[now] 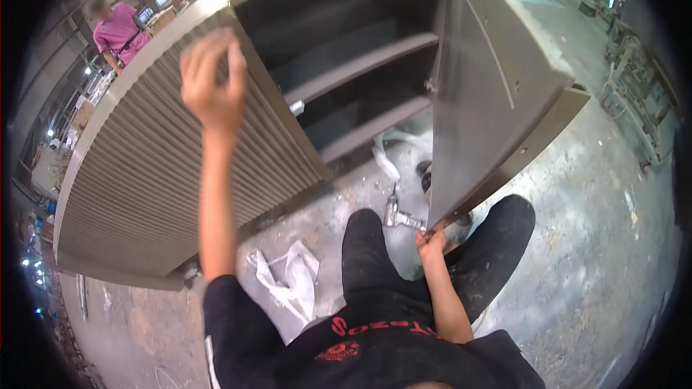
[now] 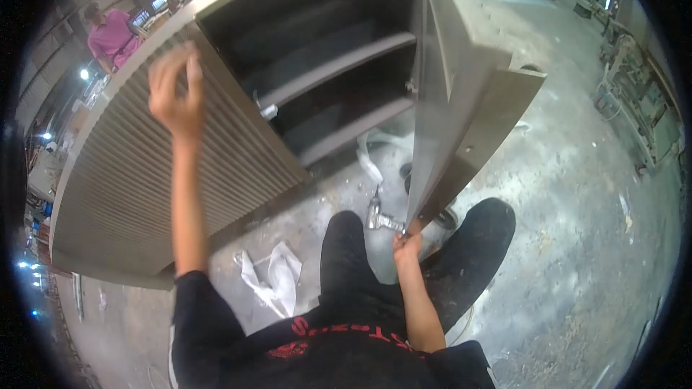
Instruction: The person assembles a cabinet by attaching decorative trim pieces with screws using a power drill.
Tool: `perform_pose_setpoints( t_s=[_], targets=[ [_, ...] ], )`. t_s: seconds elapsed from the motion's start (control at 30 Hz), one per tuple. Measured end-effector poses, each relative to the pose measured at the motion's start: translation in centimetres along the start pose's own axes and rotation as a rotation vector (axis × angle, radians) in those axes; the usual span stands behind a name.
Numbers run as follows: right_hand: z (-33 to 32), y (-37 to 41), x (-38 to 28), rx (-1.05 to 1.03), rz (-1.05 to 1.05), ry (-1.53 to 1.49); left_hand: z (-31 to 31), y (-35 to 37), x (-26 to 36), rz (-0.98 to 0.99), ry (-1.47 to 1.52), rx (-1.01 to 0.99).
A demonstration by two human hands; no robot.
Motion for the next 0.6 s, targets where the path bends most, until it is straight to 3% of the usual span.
perform_pose_setpoints(
  t_s=[0.07,0.1,0.17,0.2,0.23,0.27,0.3,0.37,0.47,0.57,0.6],
  targets=[
    [0.1,0.2,-0.1,-0.038,-0.021,-0.025,-2.2,9.8,0.8,-0.492,0.171,0.079],
    [0.3,0.5,-0.1,-0.065,-0.020,-0.034,-2.3,18.6,0.6,-0.988,0.312,0.093],
    [0.7,1.1,-0.5,-0.119,-0.030,-0.065,-1.9,36.9,3.9,-1.997,0.271,0.166],
    [0.7,0.6,-0.3,-0.124,-0.014,-0.056,-1.5,50.8,4.4,-2.422,0.412,0.330],
    [0.4,0.5,-0.6,-0.105,-0.016,-0.055,-1.8,57.2,6.3,-2.749,0.270,0.329],
    [0.3,0.5,-0.6,-0.085,-0.017,-0.050,-1.6,58.9,8.1,-2.970,0.185,0.468],
    [0.3,0.7,-0.4,-0.071,-0.014,-0.052,-1.6,61.1,7.7,-2.989,0.119,0.746],
    [0.4,1.2,-0.3,-0.059,-0.013,-0.048,-0.5,63.0,2.1,-2.456,0.485,0.640],
    [0.4,1.5,-0.6,-0.066,-0.030,-0.043,2.5,62.0,0.2,-2.556,0.855,0.784],
    [0.1,0.9,-0.3,-0.012,-0.017,-0.012,2.2,61.8,-0.1,-2.520,0.791,0.865],
    [-0.1,-0.2,0.0,-0.058,-0.025,0.063,2.0,62.9,0.0,-2.552,0.770,0.735]
  ],
)
Point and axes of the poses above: each hand's wrist, its own y-axis away from the middle knuckle, its own z-axis out of the palm, x = y × z, the point moved 8 cm from there along -y, towards the middle knuckle, and after that the axes turned 11 degrees about x, right-handed, at the moved point
